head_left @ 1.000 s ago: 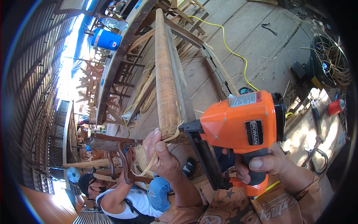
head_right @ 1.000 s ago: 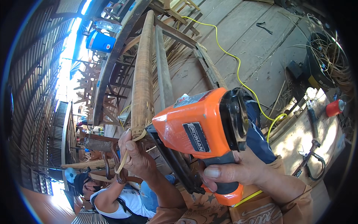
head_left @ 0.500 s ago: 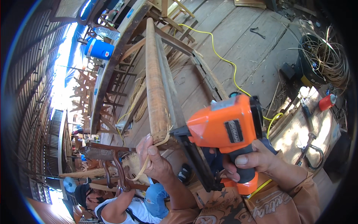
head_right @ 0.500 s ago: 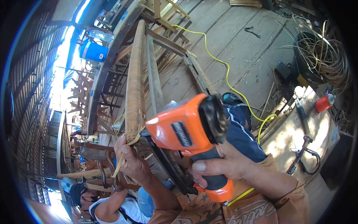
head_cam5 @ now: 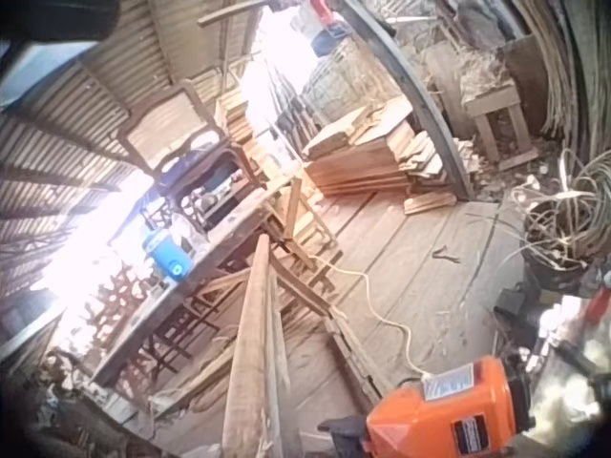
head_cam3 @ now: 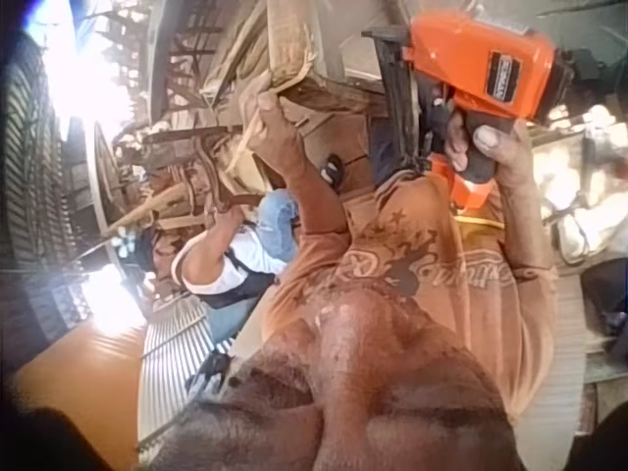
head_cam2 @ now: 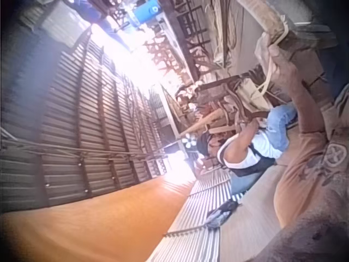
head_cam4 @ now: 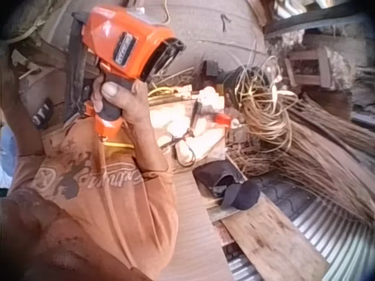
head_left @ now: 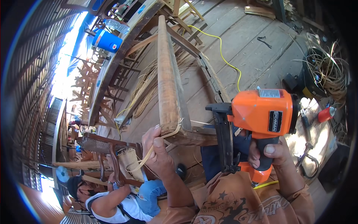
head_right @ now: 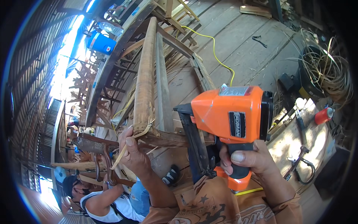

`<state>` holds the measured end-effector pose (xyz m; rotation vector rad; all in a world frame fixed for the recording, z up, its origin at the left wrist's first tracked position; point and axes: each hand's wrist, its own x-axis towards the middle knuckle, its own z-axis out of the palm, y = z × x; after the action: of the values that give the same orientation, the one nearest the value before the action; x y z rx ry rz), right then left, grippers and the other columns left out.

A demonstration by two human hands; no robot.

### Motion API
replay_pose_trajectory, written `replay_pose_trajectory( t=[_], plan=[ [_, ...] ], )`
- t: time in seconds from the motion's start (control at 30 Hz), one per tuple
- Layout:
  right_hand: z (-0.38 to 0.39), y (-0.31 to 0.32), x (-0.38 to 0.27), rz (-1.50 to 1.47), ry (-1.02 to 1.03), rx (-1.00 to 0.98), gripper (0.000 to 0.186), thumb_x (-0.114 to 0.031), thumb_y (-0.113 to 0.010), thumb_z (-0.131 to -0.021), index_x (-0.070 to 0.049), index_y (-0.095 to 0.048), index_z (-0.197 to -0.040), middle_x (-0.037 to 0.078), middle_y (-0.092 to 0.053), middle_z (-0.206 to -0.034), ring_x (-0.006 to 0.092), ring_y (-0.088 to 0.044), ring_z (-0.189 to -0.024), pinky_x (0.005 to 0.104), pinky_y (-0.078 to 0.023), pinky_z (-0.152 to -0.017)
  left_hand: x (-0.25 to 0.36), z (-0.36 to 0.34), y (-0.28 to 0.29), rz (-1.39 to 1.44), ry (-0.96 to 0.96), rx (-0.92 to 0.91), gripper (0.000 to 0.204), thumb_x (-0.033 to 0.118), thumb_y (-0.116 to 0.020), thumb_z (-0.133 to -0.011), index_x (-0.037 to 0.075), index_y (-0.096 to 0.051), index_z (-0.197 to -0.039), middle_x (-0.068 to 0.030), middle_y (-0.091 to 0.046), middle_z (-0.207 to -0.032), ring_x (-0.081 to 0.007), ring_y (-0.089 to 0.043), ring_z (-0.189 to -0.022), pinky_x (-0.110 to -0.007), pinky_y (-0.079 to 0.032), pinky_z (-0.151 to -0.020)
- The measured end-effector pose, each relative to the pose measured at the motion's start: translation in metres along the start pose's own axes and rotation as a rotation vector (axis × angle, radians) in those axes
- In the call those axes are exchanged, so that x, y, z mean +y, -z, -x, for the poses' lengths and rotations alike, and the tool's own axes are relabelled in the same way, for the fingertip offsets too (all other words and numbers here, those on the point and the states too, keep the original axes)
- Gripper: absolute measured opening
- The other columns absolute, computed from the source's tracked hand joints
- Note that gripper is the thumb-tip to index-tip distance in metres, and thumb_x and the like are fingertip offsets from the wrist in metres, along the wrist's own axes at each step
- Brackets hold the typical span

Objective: Attaching rattan strips to a wooden chair frame using tools like a hammer, pliers, and a staple gun.

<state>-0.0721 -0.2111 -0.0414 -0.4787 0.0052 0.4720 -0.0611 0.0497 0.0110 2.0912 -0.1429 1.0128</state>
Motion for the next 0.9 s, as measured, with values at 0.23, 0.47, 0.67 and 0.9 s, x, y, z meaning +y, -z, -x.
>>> replay_pose_trajectory(
  t=[0.23, 0.47, 0.67, 0.9],
  plan=[
    [0.008, 0.005, 0.003, 0.135, -0.085, -0.184, 0.05, -0.022, -0.073, -0.069, -0.001, -0.05, -0.109, 0.008, -0.057, -0.068, 0.016, -0.057, -0.059, 0.0296, -0.047, -0.057, 0.0, -0.004, 0.0, 0.061, -0.042, -0.039, 0.028, 0.022, -0.055, -0.09, -0.004, -0.062, -0.098, -0.014, -0.059, -0.098, -0.0198, -0.056, -0.09, -0.03, -0.044, -0.082],
    [0.014, -0.001, 0.009, 0.138, -0.117, -0.158, 0.049, -0.021, -0.071, -0.069, -0.001, -0.05, -0.109, 0.008, -0.056, -0.067, 0.0164, -0.056, -0.058, 0.0295, -0.046, -0.057, -0.001, -0.003, 0.001, 0.05, -0.059, -0.047, 0.025, 0.019, -0.055, -0.09, -0.004, -0.062, -0.098, -0.0134, -0.059, -0.098, -0.0195, -0.056, -0.091, -0.03, -0.044, -0.083],
    [0.002, -0.013, 0.005, 0.006, -0.087, -0.313, 0.059, -0.028, -0.065, -0.075, 0.009, -0.043, -0.116, 0.009, -0.055, -0.068, 0.0145, -0.056, -0.057, 0.0266, -0.046, -0.054, 0.002, -0.003, -0.001, 0.053, -0.055, -0.055, 0.025, 0.018, -0.055, -0.09, -0.004, -0.063, -0.099, -0.0142, -0.059, -0.1, -0.0201, -0.056, -0.093, -0.032, -0.044, -0.084],
    [-0.006, -0.024, 0.007, -0.03, -0.134, -0.217, 0.064, -0.022, -0.067, -0.066, 0.014, -0.042, -0.113, 0.011, -0.052, -0.06, 0.0196, -0.054, -0.048, 0.0287, -0.047, -0.046, 0.004, -0.003, -0.003, 0.065, -0.038, -0.045, 0.025, 0.017, -0.055, -0.09, -0.004, -0.063, -0.1, -0.0143, -0.058, -0.1, -0.0206, -0.056, -0.094, -0.033, -0.044, -0.085]
  ],
)
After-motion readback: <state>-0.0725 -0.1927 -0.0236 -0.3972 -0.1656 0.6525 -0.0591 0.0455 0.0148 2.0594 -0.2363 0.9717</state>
